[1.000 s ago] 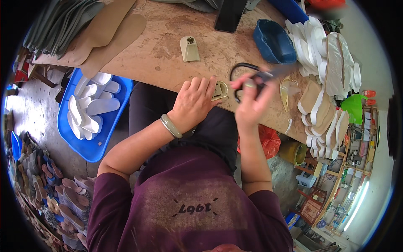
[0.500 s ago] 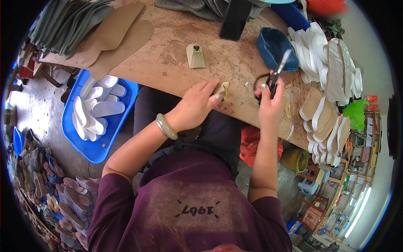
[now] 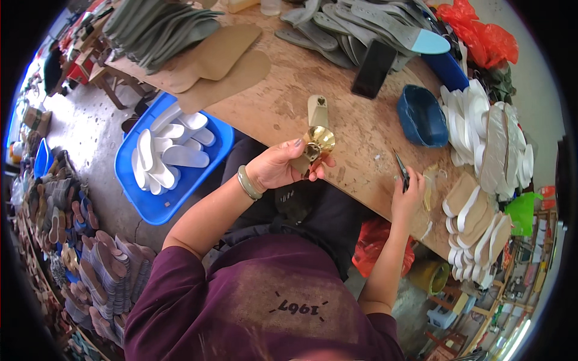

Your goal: The recorder is trimming and preparing shoe insoles using scissors and other hand tools in a workshop environment.

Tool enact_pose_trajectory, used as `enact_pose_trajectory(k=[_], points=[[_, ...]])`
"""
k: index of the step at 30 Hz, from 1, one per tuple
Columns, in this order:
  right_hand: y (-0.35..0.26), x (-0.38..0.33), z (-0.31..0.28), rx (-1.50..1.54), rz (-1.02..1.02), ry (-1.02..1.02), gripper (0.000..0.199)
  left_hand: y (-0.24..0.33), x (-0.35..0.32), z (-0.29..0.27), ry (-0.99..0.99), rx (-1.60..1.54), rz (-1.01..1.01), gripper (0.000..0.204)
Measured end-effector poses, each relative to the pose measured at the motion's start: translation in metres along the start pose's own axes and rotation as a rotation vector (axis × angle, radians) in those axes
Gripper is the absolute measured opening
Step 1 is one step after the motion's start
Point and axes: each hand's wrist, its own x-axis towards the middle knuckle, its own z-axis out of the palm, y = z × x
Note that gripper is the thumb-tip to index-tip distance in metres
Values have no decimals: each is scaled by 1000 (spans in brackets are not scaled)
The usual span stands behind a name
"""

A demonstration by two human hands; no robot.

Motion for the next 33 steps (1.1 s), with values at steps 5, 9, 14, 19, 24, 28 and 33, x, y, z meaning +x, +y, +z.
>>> enact_pose_trajectory(k=[5,9,14,19,24,28,33], points=[[-63,8,18,209,-119,-4,33,59,-8,-34,318,527,207,56],[-123,26,49,470,-205,-118,34,86,-7,-47,830,2318,266,61],[-156,58,94,608,-329,-166,42,76,-2,-36,889,2435,50,63],[-154,79,114,583,-270,-209,47,66,-24,-23,783,2236,382,56],[-155,104,122,588,-212,-394,43,82,-36,-18,727,2129,481,49],[-153,105,111,543,-315,-489,48,148,-17,-34,686,2173,618,45],[-136,74,95,689,-93,-381,53,300,52,-82,994,2262,741,44]])
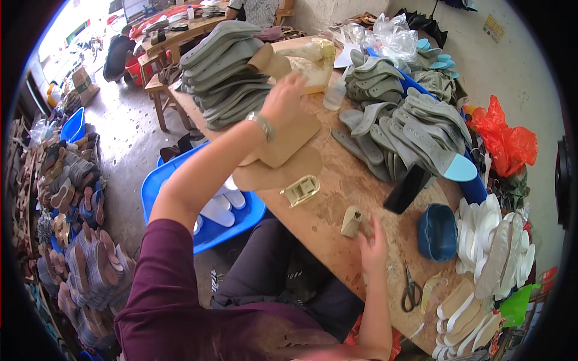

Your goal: The recorder is trimming and preparing shoe insoles using scissors and other hand tools in a workshop environment.

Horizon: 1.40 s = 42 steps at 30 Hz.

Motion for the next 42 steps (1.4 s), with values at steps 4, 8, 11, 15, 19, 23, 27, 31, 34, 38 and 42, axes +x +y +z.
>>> enact_pose_trajectory(k=[4,8,11,15,19,23,27,31,34,38,42], points=[[-7,-44,-21,-128,17,-12,47,-66,95,44,5,443,45,52],[-3,-60,-21,-113,13,15,52,-102,144,77,-40,629,-114,63],[-4,-58,-22,-37,153,71,59,-86,167,84,-373,542,-237,63],[-14,-29,-8,-167,23,64,69,-89,178,75,-410,521,-231,56],[-43,13,16,-360,-142,-130,75,-95,176,77,-308,501,-322,55],[-30,13,27,-462,-203,-143,62,-94,176,75,-203,480,-374,50],[-28,8,28,-458,-230,-119,53,-86,176,71,-130,495,-393,53],[-33,-4,20,-457,-210,-60,51,-77,183,59,-53,444,-450,57],[-28,-18,7,-502,-180,-18,48,-69,193,47,73,320,-469,56],[-16,-32,-4,-547,-171,-4,49,-59,202,36,159,209,-491,57],[-12,-35,-5,-545,-196,-3,53,-49,213,21,241,164,-501,59]])
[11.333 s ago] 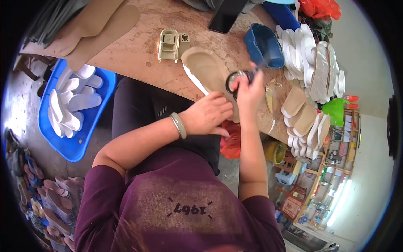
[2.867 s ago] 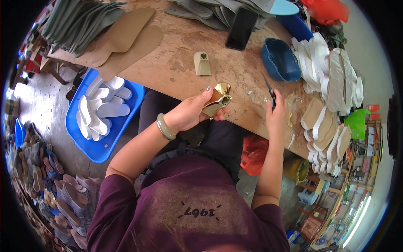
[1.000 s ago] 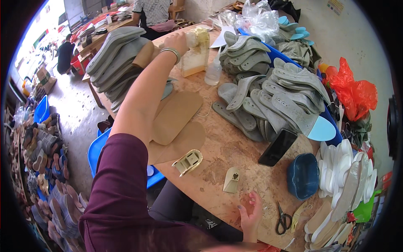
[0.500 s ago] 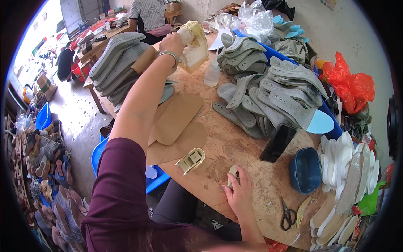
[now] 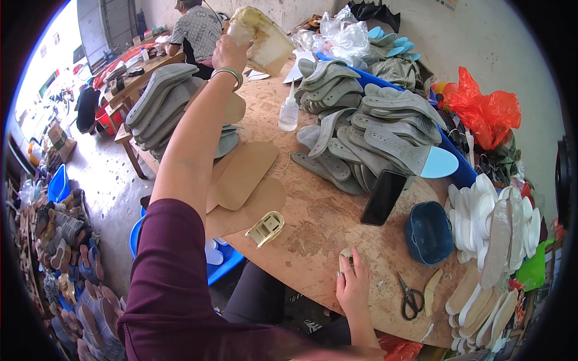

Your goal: The recorder is trimming and preparing shoe insoles using scissors and other hand tools in a workshop environment.

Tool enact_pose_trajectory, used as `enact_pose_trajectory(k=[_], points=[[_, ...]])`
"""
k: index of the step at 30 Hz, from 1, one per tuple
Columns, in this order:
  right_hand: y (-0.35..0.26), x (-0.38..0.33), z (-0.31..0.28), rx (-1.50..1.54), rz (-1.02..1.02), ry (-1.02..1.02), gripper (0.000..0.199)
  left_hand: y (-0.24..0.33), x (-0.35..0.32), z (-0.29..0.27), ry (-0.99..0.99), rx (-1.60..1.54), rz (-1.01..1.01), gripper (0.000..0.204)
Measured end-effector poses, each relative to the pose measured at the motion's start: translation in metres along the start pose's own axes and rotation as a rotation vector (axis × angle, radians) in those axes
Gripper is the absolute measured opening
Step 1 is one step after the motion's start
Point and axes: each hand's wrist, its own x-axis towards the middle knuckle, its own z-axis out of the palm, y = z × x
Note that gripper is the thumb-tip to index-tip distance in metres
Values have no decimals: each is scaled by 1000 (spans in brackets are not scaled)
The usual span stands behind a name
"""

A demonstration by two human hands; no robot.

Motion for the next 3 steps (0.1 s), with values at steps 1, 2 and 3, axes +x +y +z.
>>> enact_pose_trajectory(k=[1,2,3], points=[[0,-1,1,3,2,3,53,2,1,-4,0,1,4,59],[1,-1,1,17,17,1,54,5,3,-9,12,-24,-1,60],[2,-2,2,30,31,-1,55,7,4,-13,24,-48,-8,61]])
